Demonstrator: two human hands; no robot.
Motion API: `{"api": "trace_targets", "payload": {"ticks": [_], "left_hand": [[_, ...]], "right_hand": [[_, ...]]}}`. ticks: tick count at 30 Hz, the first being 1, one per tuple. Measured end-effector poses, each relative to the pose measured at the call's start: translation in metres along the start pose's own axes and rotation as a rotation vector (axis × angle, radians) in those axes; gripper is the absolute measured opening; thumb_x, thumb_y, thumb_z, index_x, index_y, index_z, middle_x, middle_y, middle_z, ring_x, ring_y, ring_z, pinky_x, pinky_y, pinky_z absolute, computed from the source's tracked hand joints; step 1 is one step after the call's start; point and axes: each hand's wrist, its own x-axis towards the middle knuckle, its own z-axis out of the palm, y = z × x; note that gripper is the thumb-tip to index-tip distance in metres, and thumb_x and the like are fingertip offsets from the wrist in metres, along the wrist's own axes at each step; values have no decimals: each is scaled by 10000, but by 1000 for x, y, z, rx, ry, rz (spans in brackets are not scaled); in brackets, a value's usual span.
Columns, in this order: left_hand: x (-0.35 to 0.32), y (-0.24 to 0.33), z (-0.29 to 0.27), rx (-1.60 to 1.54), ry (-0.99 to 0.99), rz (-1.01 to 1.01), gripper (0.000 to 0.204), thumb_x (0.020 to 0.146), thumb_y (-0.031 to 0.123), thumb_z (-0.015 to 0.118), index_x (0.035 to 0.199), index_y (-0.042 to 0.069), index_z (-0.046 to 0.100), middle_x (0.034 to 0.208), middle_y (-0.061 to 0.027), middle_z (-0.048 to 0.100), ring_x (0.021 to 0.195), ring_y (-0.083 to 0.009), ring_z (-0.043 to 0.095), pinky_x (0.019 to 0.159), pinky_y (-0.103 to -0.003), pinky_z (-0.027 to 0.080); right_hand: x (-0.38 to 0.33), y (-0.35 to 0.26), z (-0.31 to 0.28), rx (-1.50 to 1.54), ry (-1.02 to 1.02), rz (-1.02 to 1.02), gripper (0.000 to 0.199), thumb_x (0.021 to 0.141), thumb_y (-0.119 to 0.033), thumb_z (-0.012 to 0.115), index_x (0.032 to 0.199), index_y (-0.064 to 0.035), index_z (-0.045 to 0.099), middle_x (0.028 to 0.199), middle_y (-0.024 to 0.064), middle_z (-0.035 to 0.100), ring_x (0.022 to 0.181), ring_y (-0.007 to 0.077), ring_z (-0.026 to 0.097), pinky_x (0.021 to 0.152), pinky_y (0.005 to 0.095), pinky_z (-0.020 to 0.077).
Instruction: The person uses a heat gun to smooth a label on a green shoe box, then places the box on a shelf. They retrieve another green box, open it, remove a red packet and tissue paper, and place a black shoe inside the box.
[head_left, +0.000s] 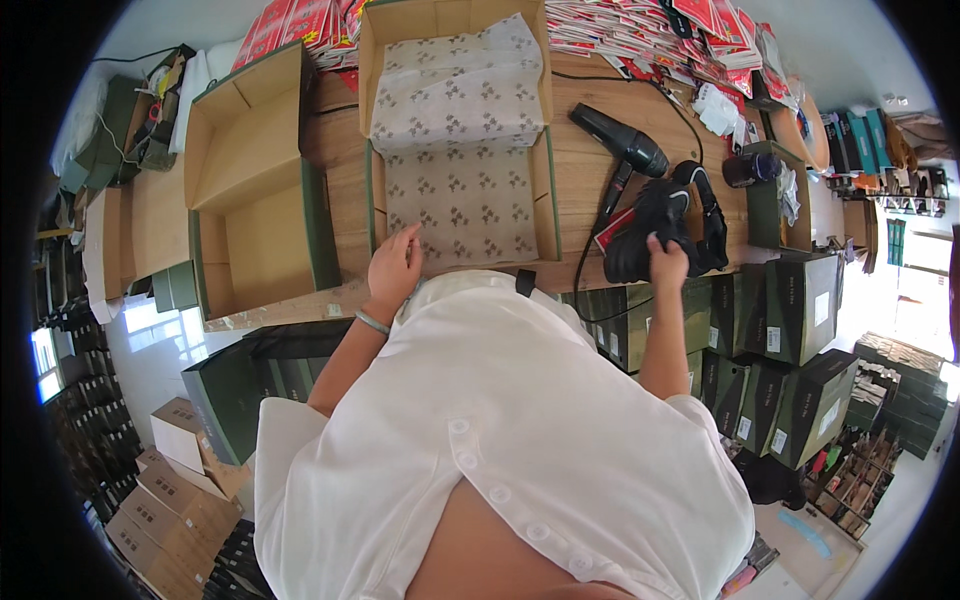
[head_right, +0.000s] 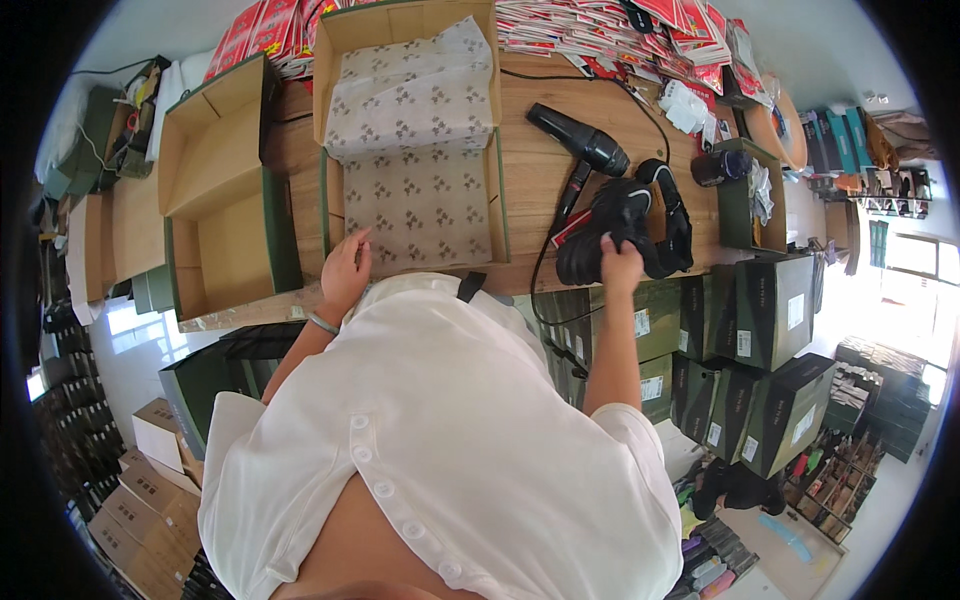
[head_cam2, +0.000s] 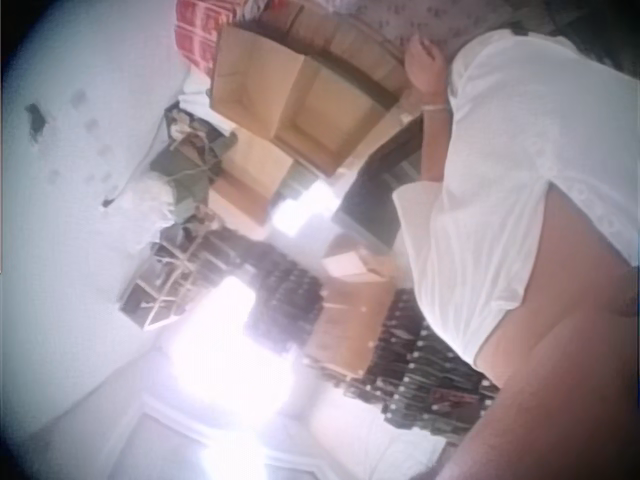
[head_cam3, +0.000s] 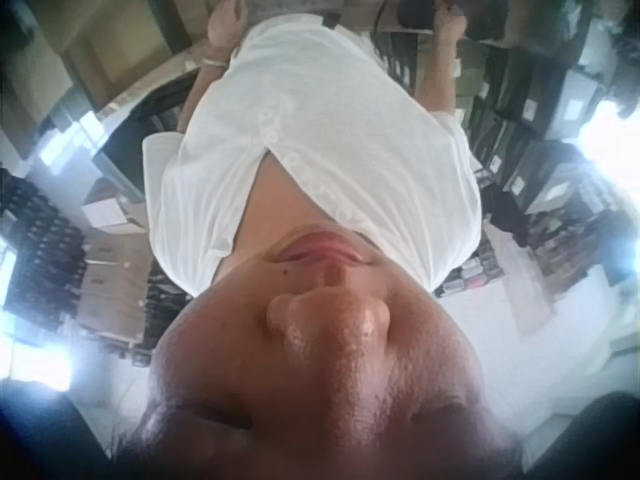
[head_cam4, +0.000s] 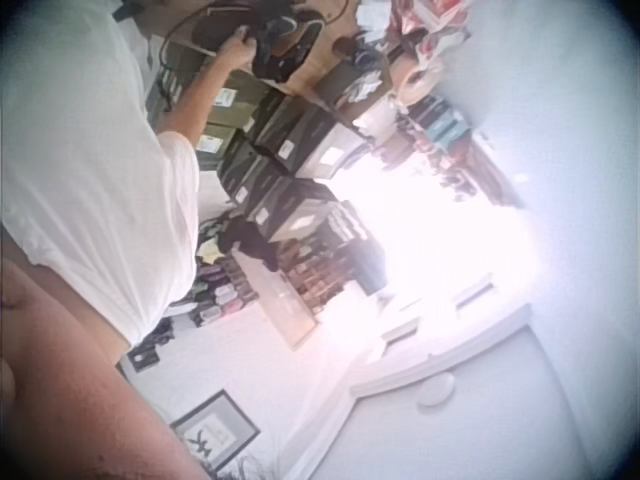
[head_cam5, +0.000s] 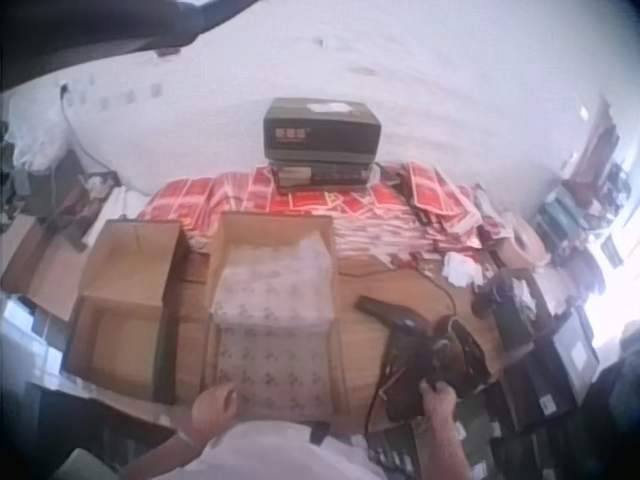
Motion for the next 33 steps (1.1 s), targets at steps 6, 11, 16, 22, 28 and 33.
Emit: {"api": "trace_targets", "payload": {"ticks": [6,11,16,22,28,33], "left_hand": [[-1,3,-2,-106,1,-82,301,941,131,560,1233,64,580,995,-121,670,868,-288,647,748,-384,524],[-2,2,-7,-152,-13,-90,382,959,163,557,1325,66,504,1050,-125,662,886,-270,655,780,-377,522],[3,5,-14,-920,-50,-333,577,1005,297,524,1487,120,262,1318,-140,526,1180,-234,551,930,-362,468],[37,73,-44,-1441,18,-315,707,947,242,608,1482,106,167,1382,-168,435,1257,-282,499,993,-405,484],[34,95,-91,-1665,54,-391,672,916,142,607,1456,74,212,1380,-179,431,1268,-313,499,1015,-436,491],[34,102,-88,-1669,34,-381,680,916,147,588,1482,73,217,1430,-204,403,1307,-343,473,1056,-454,459]], "right_hand": [[-31,-46,-78,870,-380,-252,187,916,-90,649,1080,1,653,932,-3,667,820,89,569,764,267,471],[-27,-119,-71,362,-427,-660,211,892,-133,662,1054,-1,632,892,117,650,807,204,608,737,327,478],[-45,-183,-10,415,-647,-788,208,863,-194,671,920,-1,615,821,197,589,756,348,582,692,388,463],[-116,-258,24,563,-745,-834,239,869,-247,695,908,-17,642,842,178,640,782,317,626,705,372,483],[-99,-284,-6,131,-1107,-971,612,716,-540,799,849,42,660,762,170,667,709,260,652,682,366,503],[-103,-270,5,103,-1329,-828,596,792,-512,755,1006,38,670,918,164,698,846,262,666,768,363,515]]}}
